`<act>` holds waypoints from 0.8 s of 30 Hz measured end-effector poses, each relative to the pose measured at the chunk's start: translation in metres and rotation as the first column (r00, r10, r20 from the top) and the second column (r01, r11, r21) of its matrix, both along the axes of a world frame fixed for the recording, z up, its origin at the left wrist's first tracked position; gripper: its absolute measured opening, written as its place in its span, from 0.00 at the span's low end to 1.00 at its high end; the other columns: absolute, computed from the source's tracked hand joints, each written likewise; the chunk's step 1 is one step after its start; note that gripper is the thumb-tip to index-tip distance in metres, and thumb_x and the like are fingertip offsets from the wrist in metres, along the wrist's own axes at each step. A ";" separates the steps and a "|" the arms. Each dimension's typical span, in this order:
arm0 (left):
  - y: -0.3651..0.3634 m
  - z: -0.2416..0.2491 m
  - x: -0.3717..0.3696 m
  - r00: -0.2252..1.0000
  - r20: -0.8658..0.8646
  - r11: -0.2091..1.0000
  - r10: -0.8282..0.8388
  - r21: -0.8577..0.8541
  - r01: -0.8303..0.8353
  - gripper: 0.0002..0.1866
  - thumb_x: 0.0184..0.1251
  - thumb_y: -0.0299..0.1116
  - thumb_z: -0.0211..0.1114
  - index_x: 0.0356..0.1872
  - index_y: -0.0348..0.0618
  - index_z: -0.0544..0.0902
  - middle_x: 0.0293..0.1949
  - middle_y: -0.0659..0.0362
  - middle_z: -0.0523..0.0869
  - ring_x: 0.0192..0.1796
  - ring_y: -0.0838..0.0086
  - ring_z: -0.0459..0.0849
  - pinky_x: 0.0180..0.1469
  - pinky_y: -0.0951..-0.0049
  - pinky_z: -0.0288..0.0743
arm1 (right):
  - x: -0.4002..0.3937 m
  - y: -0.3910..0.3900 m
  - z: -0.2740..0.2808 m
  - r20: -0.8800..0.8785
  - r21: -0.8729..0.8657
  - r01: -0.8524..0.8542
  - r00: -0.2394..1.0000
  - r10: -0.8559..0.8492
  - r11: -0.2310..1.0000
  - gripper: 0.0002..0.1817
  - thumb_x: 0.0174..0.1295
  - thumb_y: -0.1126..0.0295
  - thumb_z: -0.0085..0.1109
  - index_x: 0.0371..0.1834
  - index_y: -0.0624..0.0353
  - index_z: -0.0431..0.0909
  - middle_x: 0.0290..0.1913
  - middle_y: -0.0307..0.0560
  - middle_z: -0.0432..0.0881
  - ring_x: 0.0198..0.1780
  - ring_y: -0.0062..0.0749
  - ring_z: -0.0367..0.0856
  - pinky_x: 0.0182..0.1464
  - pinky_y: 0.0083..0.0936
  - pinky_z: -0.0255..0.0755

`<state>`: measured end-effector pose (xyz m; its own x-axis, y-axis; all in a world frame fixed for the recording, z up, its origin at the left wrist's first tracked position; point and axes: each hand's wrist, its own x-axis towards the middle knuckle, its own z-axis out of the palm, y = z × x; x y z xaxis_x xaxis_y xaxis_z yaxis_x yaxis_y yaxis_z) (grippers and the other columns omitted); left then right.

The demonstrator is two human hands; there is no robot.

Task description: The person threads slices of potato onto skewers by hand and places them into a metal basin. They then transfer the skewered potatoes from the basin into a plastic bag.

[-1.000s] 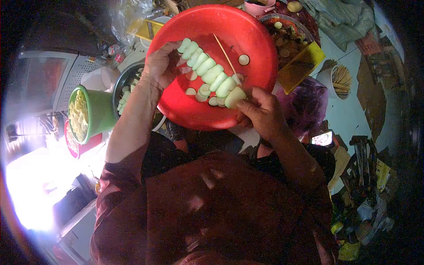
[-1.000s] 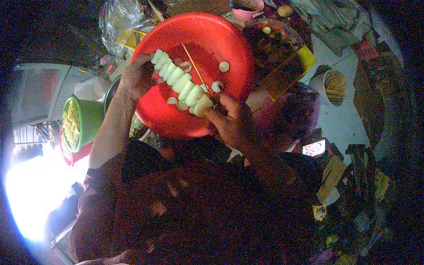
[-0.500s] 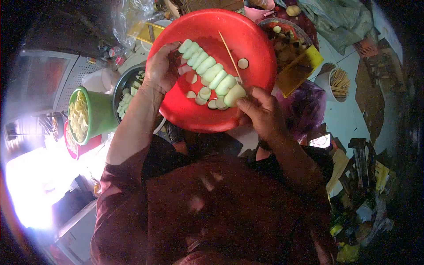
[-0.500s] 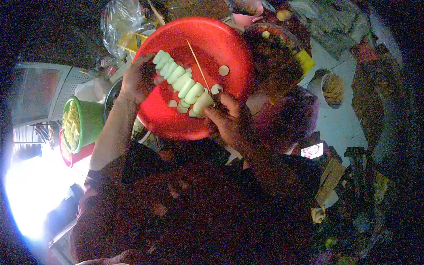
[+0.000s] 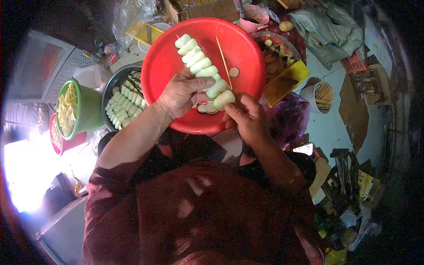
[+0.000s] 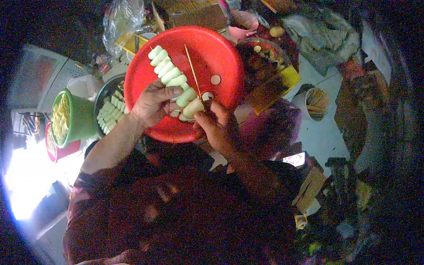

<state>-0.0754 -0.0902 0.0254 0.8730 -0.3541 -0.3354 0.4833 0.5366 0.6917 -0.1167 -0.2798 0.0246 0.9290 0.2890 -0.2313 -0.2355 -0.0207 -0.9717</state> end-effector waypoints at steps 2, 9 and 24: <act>0.000 0.004 -0.005 1.000 0.002 0.999 0.007 0.035 -0.007 0.20 0.56 0.24 0.63 0.52 0.42 0.73 0.42 0.59 0.81 0.44 0.69 0.82 0.47 0.68 0.80 | -0.004 0.001 -0.001 -0.007 0.004 0.009 1.000 -0.009 1.000 0.08 0.63 0.70 0.52 0.41 0.61 0.74 0.24 0.38 0.76 0.23 0.17 0.73 0.25 0.15 0.68; -0.002 0.012 -0.025 0.998 -0.003 0.998 0.056 0.002 -0.056 0.27 0.54 0.22 0.61 0.57 0.46 0.69 0.41 0.63 0.78 0.43 0.72 0.81 0.47 0.69 0.79 | -0.017 0.002 -0.001 0.079 -0.049 -0.036 0.996 0.040 0.998 0.07 0.62 0.69 0.52 0.39 0.60 0.74 0.23 0.37 0.76 0.21 0.17 0.72 0.24 0.16 0.67; -0.001 0.018 -0.062 0.980 0.106 0.985 0.169 -0.062 -0.164 0.19 0.57 0.19 0.58 0.51 0.43 0.70 0.44 0.58 0.79 0.47 0.69 0.81 0.49 0.69 0.78 | -0.038 -0.001 0.013 0.118 -0.010 -0.066 0.991 0.067 0.998 0.07 0.62 0.69 0.53 0.38 0.61 0.73 0.22 0.36 0.76 0.20 0.16 0.71 0.22 0.15 0.66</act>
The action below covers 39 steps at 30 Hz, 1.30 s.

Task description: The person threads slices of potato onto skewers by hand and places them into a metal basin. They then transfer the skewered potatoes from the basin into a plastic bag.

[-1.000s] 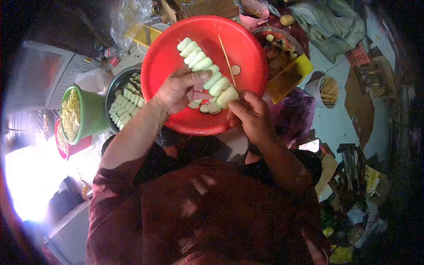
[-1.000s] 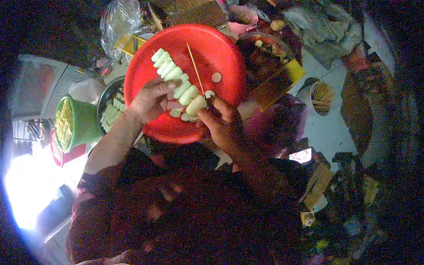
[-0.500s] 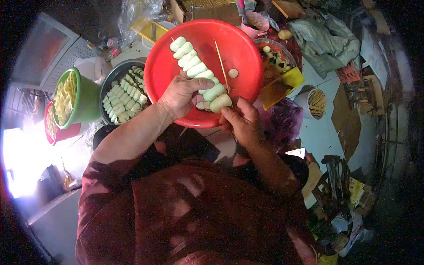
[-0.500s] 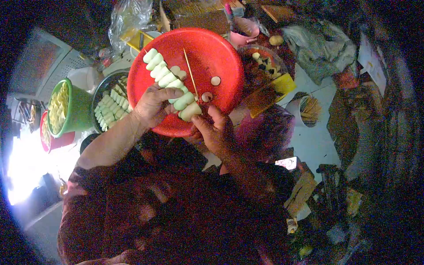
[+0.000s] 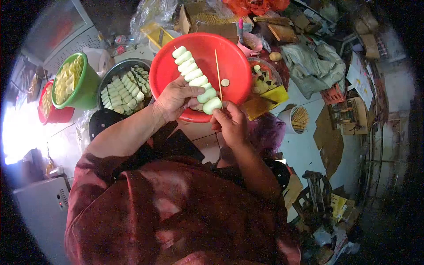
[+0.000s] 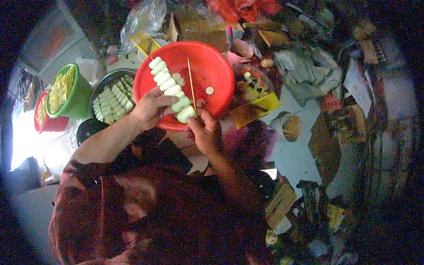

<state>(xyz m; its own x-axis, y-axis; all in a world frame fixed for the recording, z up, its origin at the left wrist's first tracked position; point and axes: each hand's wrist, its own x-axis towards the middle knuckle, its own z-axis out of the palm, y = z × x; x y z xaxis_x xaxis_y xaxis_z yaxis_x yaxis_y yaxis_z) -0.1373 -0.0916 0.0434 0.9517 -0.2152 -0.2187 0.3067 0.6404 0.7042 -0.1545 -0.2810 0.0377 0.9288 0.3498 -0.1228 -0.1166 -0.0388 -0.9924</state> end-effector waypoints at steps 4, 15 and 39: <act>0.002 0.007 -0.018 0.993 -0.098 0.997 0.072 -0.004 -0.073 0.22 0.57 0.17 0.56 0.53 0.45 0.69 0.45 0.59 0.79 0.47 0.69 0.81 0.50 0.68 0.78 | -0.008 0.002 -0.008 0.094 -0.007 -0.071 0.993 0.072 0.997 0.08 0.61 0.69 0.53 0.39 0.61 0.73 0.22 0.37 0.76 0.19 0.16 0.71 0.22 0.15 0.66; 0.015 0.011 -0.069 0.960 -0.256 0.992 0.113 -0.029 -0.124 0.23 0.54 0.16 0.58 0.52 0.45 0.72 0.44 0.59 0.80 0.46 0.67 0.82 0.48 0.66 0.79 | -0.041 0.004 -0.002 0.013 -0.020 -0.220 0.975 0.220 0.975 0.09 0.61 0.69 0.52 0.41 0.63 0.73 0.23 0.38 0.76 0.19 0.17 0.71 0.23 0.15 0.67; 0.017 0.010 -0.110 0.981 -0.157 0.991 0.115 0.080 -0.104 0.21 0.57 0.23 0.60 0.54 0.45 0.71 0.46 0.60 0.80 0.46 0.70 0.82 0.44 0.68 0.80 | -0.097 0.011 -0.022 0.098 -0.063 -0.096 0.990 0.102 0.993 0.07 0.64 0.71 0.51 0.41 0.63 0.72 0.24 0.40 0.77 0.23 0.18 0.73 0.26 0.17 0.69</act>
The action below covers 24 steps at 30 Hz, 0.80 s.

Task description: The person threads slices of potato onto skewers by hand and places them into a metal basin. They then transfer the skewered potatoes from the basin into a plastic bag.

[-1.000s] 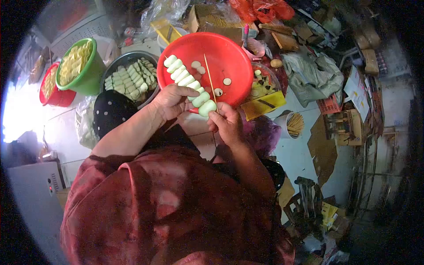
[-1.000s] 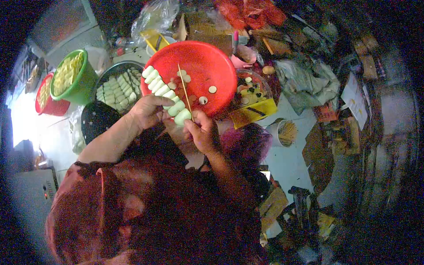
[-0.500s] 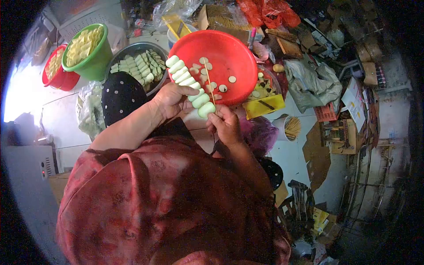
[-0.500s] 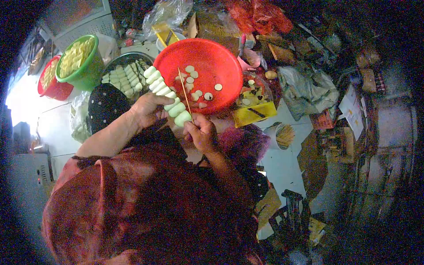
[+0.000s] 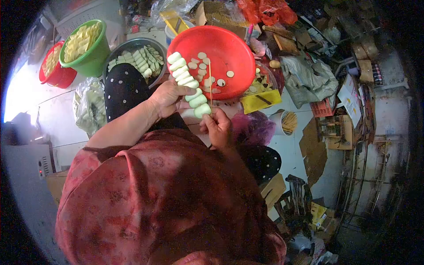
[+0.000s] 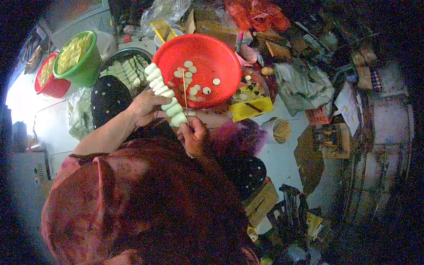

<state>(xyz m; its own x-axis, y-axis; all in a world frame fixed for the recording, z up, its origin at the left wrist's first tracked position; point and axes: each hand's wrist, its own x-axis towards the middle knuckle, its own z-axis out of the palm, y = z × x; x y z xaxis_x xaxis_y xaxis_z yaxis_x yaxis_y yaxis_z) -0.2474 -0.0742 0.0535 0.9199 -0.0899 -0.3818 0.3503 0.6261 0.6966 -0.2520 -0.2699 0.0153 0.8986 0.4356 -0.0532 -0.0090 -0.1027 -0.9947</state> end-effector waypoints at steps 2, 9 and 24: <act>-0.002 -0.003 -0.003 1.000 0.019 1.000 -0.006 -0.022 0.006 0.22 0.58 0.22 0.59 0.55 0.45 0.70 0.47 0.60 0.80 0.47 0.70 0.81 0.44 0.69 0.80 | -0.003 0.002 0.001 -0.095 0.040 0.027 0.995 -0.023 0.999 0.07 0.64 0.71 0.51 0.40 0.62 0.72 0.24 0.40 0.77 0.23 0.19 0.73 0.26 0.18 0.69; -0.011 -0.020 -0.008 0.996 0.081 0.996 0.030 -0.085 -0.023 0.21 0.58 0.18 0.56 0.55 0.40 0.70 0.48 0.57 0.79 0.49 0.69 0.80 0.47 0.71 0.78 | -0.006 0.004 -0.003 -0.125 0.042 0.050 0.991 -0.044 0.998 0.08 0.63 0.69 0.52 0.40 0.62 0.71 0.25 0.41 0.77 0.23 0.20 0.74 0.26 0.19 0.69; -0.005 -0.024 -0.004 0.988 -0.029 0.986 0.154 -0.066 -0.155 0.17 0.66 0.34 0.54 0.54 0.43 0.68 0.44 0.58 0.79 0.44 0.71 0.80 0.41 0.72 0.78 | -0.002 0.007 -0.023 -0.142 0.126 -0.002 0.990 0.020 0.992 0.05 0.64 0.72 0.51 0.39 0.61 0.70 0.24 0.40 0.76 0.22 0.20 0.72 0.24 0.19 0.67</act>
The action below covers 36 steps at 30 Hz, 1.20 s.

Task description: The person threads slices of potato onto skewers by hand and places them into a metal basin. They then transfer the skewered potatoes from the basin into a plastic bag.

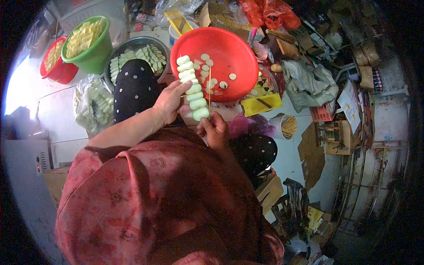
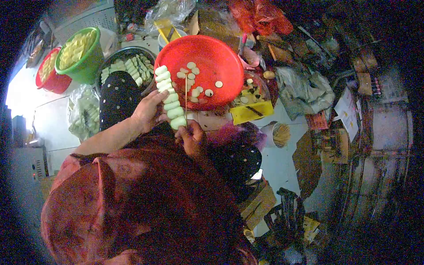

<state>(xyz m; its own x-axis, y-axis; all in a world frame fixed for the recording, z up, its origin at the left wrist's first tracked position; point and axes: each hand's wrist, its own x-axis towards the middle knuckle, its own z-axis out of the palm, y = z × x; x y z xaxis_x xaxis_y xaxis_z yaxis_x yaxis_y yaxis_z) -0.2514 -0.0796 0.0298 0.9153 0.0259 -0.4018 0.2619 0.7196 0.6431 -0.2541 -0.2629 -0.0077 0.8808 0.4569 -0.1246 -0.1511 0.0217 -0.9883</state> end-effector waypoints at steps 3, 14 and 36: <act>0.004 -0.003 0.003 0.997 -0.046 0.998 0.058 0.035 -0.056 0.17 0.66 0.36 0.55 0.52 0.41 0.69 0.43 0.57 0.78 0.44 0.69 0.80 0.46 0.67 0.78 | 0.000 0.001 -0.006 0.008 0.007 -0.029 1.000 0.029 1.000 0.05 0.63 0.72 0.51 0.38 0.61 0.70 0.24 0.40 0.76 0.22 0.20 0.72 0.25 0.18 0.67; 0.008 -0.006 0.004 0.987 -0.010 0.984 0.162 -0.076 -0.162 0.12 0.62 0.30 0.60 0.46 0.42 0.72 0.37 0.60 0.78 0.38 0.71 0.80 0.41 0.67 0.78 | -0.002 0.003 -0.004 0.019 -0.059 -0.078 0.997 0.079 0.995 0.06 0.63 0.72 0.51 0.39 0.63 0.70 0.25 0.41 0.77 0.23 0.19 0.73 0.27 0.17 0.69; 0.022 0.044 0.014 0.990 0.140 0.998 0.023 0.059 -0.032 0.18 0.58 0.21 0.56 0.52 0.38 0.71 0.45 0.55 0.80 0.46 0.67 0.80 0.49 0.66 0.76 | 0.014 0.013 0.023 -0.281 0.195 0.083 0.959 -0.026 0.977 0.10 0.63 0.67 0.50 0.45 0.59 0.72 0.25 0.44 0.77 0.20 0.24 0.73 0.24 0.22 0.68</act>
<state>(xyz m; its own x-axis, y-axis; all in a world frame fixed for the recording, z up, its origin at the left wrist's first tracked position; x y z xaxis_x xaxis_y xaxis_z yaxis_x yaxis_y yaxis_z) -0.2370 -0.0579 0.0733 0.9609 0.0727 -0.2672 0.1471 0.6834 0.7151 -0.2405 -0.2501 0.0157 0.8496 0.4500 -0.2751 -0.4092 0.2332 -0.8821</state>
